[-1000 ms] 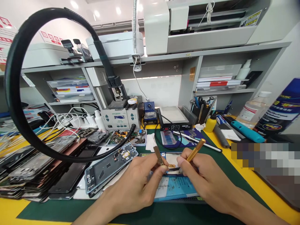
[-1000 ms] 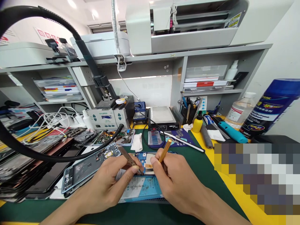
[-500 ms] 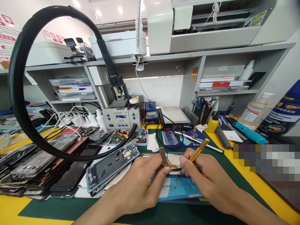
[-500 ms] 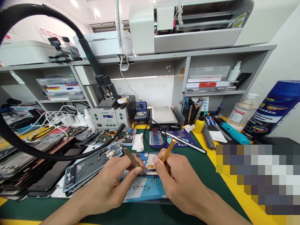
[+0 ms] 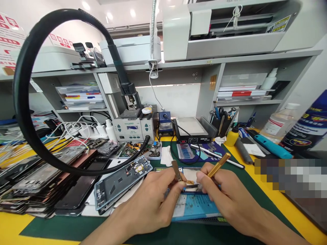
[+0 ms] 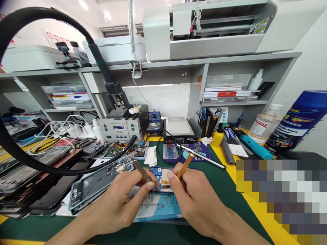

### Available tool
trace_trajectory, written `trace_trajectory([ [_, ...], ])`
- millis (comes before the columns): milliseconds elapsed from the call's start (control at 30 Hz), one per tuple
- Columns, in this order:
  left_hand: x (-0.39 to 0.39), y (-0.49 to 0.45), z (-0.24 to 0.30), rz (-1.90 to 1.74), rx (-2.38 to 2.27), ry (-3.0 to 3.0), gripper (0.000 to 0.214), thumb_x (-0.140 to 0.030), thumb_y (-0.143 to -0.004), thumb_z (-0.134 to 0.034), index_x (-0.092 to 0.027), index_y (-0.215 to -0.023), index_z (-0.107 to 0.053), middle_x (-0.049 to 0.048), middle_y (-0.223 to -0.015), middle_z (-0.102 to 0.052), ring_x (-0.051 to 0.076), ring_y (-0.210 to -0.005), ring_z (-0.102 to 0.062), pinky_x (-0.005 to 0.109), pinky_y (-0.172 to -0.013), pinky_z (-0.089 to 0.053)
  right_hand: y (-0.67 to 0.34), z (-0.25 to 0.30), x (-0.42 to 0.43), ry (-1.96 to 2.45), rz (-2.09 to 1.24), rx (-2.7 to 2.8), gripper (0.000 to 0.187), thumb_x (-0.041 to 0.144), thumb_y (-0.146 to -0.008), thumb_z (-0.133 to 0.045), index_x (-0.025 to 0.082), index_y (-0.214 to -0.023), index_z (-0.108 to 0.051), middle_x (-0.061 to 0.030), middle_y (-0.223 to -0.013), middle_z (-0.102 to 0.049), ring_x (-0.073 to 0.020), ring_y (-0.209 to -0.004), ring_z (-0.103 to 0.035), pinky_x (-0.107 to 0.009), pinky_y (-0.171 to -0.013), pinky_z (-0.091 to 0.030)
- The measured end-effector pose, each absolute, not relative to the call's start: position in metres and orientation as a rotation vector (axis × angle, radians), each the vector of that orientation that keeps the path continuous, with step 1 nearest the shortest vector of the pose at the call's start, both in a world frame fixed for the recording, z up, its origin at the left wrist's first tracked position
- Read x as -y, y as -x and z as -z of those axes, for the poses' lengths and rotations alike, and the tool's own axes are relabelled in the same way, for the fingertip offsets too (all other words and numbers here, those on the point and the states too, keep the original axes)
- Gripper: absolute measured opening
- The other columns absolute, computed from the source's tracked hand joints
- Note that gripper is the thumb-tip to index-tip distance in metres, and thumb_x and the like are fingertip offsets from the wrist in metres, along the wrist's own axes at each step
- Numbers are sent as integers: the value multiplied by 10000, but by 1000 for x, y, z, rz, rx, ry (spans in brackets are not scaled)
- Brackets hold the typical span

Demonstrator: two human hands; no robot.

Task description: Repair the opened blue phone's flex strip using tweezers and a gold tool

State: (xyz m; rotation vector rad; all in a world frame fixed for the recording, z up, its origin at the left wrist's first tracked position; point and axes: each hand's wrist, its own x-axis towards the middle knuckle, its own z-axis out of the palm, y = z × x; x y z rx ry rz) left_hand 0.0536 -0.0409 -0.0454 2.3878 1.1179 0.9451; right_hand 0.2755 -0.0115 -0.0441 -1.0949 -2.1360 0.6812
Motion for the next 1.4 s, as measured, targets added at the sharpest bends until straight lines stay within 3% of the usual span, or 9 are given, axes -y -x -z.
trace_trajectory([
  [533,43,-56,43,-958,-1039,-2380,149,-166,-1047,-437,-250,-1128,-530,2,-1016,-671,163,-880,-633,267,-779,-464,-273,41,12,1033,-702,2136,384,305,-1077,-348,242,-704,-411,33,-668,-470,-157,-572,-455,-297,-576,-353],
  [767,44,-56,41,-963,-1070,-2413,181,-144,-1029,-445,-262,-1138,-531,-1,-1047,-688,161,-965,-676,242,-819,-503,-273,44,9,1037,-691,2144,382,325,-1076,-354,240,-708,-407,37,-660,-462,-156,-581,-455,-294,-587,-342],
  [1000,43,-55,46,-1027,-1173,-2411,167,-213,-1030,-500,-298,-1150,-578,-33,-1036,-712,125,-929,-707,192,-836,-509,-270,43,9,1030,-630,2155,321,255,-1041,-405,242,-722,-365,63,-623,-396,-136,-551,-402,-291,-581,-298],
  [1167,40,-55,47,-971,-1167,-2395,154,-239,-1054,-451,-262,-1104,-595,-22,-971,-697,133,-873,-687,218,-783,-502,-272,40,9,1022,-664,2164,386,275,-1038,-424,232,-666,-329,66,-603,-371,-116,-532,-349,-286,-553,-261],
  [1400,39,-56,45,-899,-1255,-2301,189,-264,-1063,-422,-236,-1046,-608,5,-957,-702,157,-848,-664,282,-799,-509,-276,43,6,1059,-821,2162,384,303,-1043,-401,217,-669,-416,61,-606,-380,-113,-519,-347,-264,-507,-276],
])
